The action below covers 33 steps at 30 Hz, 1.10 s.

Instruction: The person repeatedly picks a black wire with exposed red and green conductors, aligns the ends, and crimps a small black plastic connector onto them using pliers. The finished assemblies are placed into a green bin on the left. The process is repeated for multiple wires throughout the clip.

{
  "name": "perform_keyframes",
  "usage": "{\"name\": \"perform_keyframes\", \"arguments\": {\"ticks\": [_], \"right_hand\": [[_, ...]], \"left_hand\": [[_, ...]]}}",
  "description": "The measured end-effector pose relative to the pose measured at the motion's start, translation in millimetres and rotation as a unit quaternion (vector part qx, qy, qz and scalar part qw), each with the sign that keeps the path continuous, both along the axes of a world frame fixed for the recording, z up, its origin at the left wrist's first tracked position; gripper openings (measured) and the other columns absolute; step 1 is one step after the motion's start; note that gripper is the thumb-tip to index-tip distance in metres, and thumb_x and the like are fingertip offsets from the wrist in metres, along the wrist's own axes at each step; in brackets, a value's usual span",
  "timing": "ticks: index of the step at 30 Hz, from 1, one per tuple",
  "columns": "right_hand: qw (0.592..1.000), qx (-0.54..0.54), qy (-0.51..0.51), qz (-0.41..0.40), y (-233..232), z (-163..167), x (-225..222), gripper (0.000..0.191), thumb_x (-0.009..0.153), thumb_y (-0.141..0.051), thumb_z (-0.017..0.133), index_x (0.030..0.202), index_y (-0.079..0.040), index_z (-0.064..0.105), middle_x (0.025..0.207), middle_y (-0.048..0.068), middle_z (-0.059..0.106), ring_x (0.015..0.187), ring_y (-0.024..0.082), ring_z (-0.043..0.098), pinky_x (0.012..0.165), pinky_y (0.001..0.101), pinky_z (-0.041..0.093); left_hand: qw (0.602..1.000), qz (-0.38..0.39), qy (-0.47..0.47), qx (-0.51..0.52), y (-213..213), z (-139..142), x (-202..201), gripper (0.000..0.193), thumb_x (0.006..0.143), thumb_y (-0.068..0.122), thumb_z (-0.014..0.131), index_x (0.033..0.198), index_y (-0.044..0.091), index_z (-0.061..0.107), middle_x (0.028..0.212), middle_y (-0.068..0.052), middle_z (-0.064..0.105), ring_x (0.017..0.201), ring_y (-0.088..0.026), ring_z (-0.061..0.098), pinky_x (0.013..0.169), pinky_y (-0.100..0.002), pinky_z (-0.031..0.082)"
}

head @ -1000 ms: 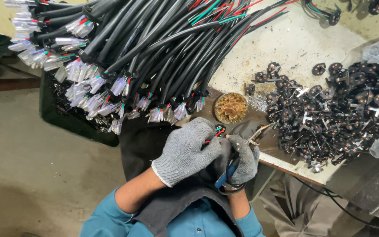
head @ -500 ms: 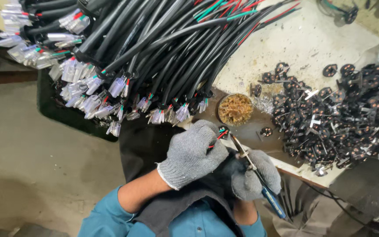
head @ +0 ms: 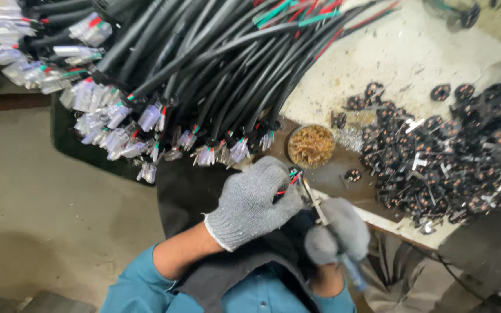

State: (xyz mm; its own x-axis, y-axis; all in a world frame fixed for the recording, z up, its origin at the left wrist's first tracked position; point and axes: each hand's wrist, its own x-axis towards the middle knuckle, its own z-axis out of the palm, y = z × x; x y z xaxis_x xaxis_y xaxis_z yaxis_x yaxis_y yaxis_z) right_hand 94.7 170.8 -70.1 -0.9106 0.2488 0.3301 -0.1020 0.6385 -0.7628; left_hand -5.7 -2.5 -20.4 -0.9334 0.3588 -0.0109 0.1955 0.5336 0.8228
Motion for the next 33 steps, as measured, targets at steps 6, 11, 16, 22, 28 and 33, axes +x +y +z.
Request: {"name": "perform_keyframes", "arguments": {"ticks": [6,11,16,22,28,33], "right_hand": [[0.983,-0.171,-0.033,-0.059,-3,16,-8,0.026,0.091,-0.021,0.061,0.095,0.004,0.07,0.082,0.016,0.07,0.072,0.028,0.069,0.065,0.0318,0.056],[0.996,-0.085,0.017,-0.024,-5,17,-15,0.031,0.089,-0.021,0.057,0.096,0.006,0.07,0.084,0.018,0.069,0.074,0.028,0.07,0.066,0.0328,0.057],[0.963,-0.264,0.019,-0.05,-3,10,-6,0.031,0.089,-0.021,0.062,0.1,0.008,0.068,0.088,0.019,0.071,0.069,0.026,0.069,0.067,0.0341,0.057],[0.976,-0.191,0.032,-0.103,6,-3,9,0.032,0.093,-0.023,0.058,0.101,0.005,0.071,0.088,0.017,0.072,0.078,0.026,0.071,0.078,0.0339,0.059],[0.985,-0.157,0.007,-0.068,6,-5,13,0.031,0.095,-0.024,0.064,0.099,0.007,0.07,0.092,0.017,0.07,0.084,0.03,0.071,0.086,0.0384,0.059],[0.968,-0.246,-0.021,-0.036,3,3,2,0.038,0.088,-0.03,0.063,0.093,0.007,0.07,0.084,0.015,0.071,0.07,0.026,0.071,0.068,0.0308,0.058]], "left_hand": [[1.0,-0.01,-0.024,-0.01,1,-1,-1,0.028,0.091,0.03,0.076,0.089,0.009,0.058,0.085,-0.011,0.058,0.071,-0.033,0.063,0.058,-0.044,0.049],[1.0,-0.017,-0.011,-0.021,2,3,-5,0.026,0.093,0.03,0.073,0.091,0.009,0.058,0.089,-0.011,0.059,0.074,-0.034,0.064,0.06,-0.044,0.05],[0.999,-0.03,-0.032,-0.026,0,5,-7,0.03,0.088,0.032,0.075,0.085,0.008,0.056,0.085,-0.012,0.057,0.072,-0.034,0.063,0.057,-0.045,0.049],[0.998,-0.033,-0.027,-0.04,0,1,-6,0.032,0.085,0.032,0.077,0.082,0.008,0.056,0.084,-0.013,0.055,0.07,-0.035,0.062,0.057,-0.046,0.048],[0.998,-0.043,-0.027,-0.028,-1,-1,-5,0.031,0.085,0.031,0.077,0.084,0.008,0.056,0.085,-0.013,0.055,0.071,-0.034,0.062,0.059,-0.046,0.049],[0.998,-0.042,-0.027,-0.034,-1,-1,-5,0.032,0.085,0.032,0.078,0.084,0.008,0.057,0.085,-0.013,0.056,0.072,-0.035,0.062,0.059,-0.046,0.048]]}}
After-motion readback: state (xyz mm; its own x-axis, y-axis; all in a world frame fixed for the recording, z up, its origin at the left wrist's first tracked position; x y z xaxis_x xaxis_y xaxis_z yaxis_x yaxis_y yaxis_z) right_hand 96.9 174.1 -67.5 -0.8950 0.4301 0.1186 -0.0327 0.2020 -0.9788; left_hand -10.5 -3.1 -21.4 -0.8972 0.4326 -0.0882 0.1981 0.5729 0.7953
